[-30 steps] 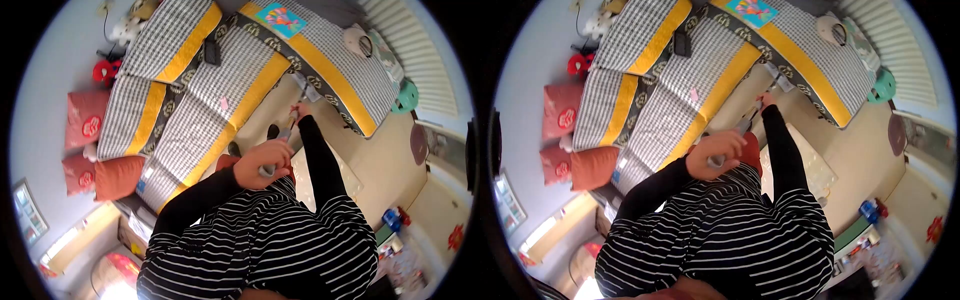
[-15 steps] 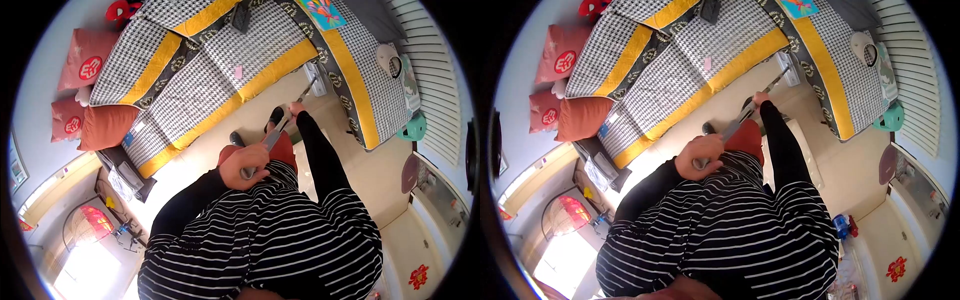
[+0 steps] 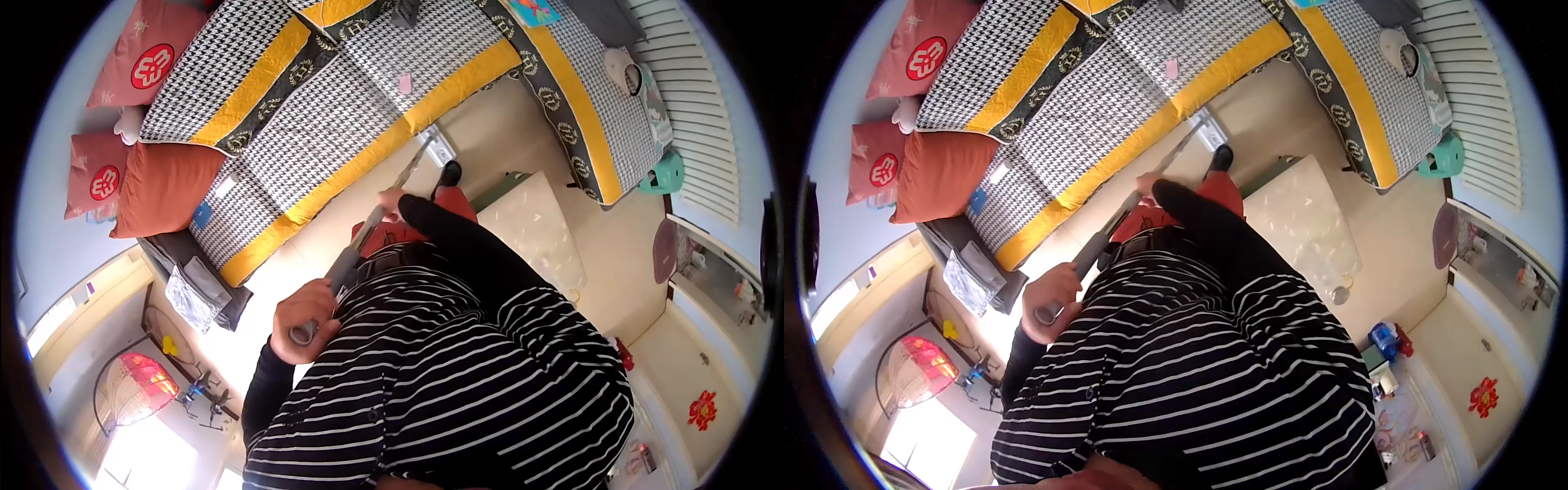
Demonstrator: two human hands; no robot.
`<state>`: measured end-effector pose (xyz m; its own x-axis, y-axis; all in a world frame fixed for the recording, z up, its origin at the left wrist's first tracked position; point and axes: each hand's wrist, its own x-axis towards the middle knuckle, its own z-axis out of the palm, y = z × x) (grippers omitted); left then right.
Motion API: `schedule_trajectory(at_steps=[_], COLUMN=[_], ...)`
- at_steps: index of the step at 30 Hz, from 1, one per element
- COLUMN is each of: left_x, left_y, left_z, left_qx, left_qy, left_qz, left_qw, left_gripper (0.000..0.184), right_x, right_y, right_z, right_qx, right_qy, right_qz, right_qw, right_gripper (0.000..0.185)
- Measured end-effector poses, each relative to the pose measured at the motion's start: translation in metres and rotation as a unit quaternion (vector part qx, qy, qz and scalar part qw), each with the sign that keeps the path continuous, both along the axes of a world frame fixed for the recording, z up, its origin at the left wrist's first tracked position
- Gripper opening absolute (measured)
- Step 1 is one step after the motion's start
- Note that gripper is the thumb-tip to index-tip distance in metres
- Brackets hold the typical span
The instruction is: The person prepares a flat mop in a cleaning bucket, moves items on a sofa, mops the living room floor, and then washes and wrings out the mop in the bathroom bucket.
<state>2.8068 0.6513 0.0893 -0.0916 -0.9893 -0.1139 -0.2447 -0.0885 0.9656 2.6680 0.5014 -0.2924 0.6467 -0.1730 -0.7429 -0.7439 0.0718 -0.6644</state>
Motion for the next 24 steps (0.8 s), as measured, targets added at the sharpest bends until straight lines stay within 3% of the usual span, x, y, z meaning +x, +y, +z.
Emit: schedule_trajectory(at_steps=[1, 4, 7, 11, 12, 14, 16, 18, 19, 21, 23, 24], left_x=[0.004, 0.012, 0.008, -0.02, -0.03, -0.054, -0.084, -0.117, -0.132, -0.158, -0.166, -0.167], left_y=[0.009, 0.019, 0.007, -0.049, -0.063, -0.091, -0.122, -0.146, -0.156, -0.173, -0.183, -0.183], left_z=[0.004, 0.005, 0.004, -0.001, -0.007, -0.026, -0.044, -0.062, -0.074, -0.098, -0.108, -0.109], left_qx=[0.001, -0.011, -0.047, -0.097, -0.104, -0.126, -0.134, -0.122, -0.119, -0.114, -0.101, -0.089], left_qy=[-0.005, 0.007, 0.033, 0.077, 0.088, 0.115, 0.129, 0.127, 0.126, 0.138, 0.141, 0.138], left_qz=[0.009, 0.018, -0.003, -0.077, -0.094, -0.121, -0.142, -0.142, -0.135, -0.168, -0.207, -0.228], left_qw=[1.0, 1.0, 0.998, 0.989, 0.986, 0.978, 0.972, 0.974, 0.976, 0.969, 0.963, 0.96], left_gripper=[0.014, 0.015, 0.017, 0.018, 0.017, 0.015, 0.013, 0.012, 0.012, 0.012, 0.012, 0.012], right_x=[0.01, 0.02, 0.007, -0.05, -0.076, -0.122, -0.164, -0.208, -0.225, -0.253, -0.294, -0.307], right_y=[0.008, 0.03, 0.026, -0.016, -0.024, -0.048, -0.086, -0.111, -0.121, -0.132, -0.14, -0.136], right_z=[0.006, -0.019, -0.009, 0.002, -0.049, -0.041, 0.002, -0.014, -0.015, -0.01, -0.078, -0.121], right_qx=[0.032, -0.022, -0.01, 0.107, -0.083, -0.11, -0.002, -0.03, -0.003, 0.036, -0.136, -0.161], right_qy=[0.015, -0.015, 0.012, 0.069, -0.026, -0.046, 0.037, 0.041, 0.035, 0.034, 0.056, 0.051], right_qz=[-0.03, -0.064, -0.211, -0.402, -0.336, -0.388, -0.491, -0.543, -0.608, -0.647, -0.426, -0.376], right_qw=[0.999, 0.998, 0.977, 0.907, 0.938, 0.914, 0.871, 0.838, 0.793, 0.761, 0.893, 0.911], right_gripper=[0.025, 0.028, 0.028, 0.027, 0.028, 0.027, 0.026, 0.025, 0.025, 0.021, 0.021, 0.021])
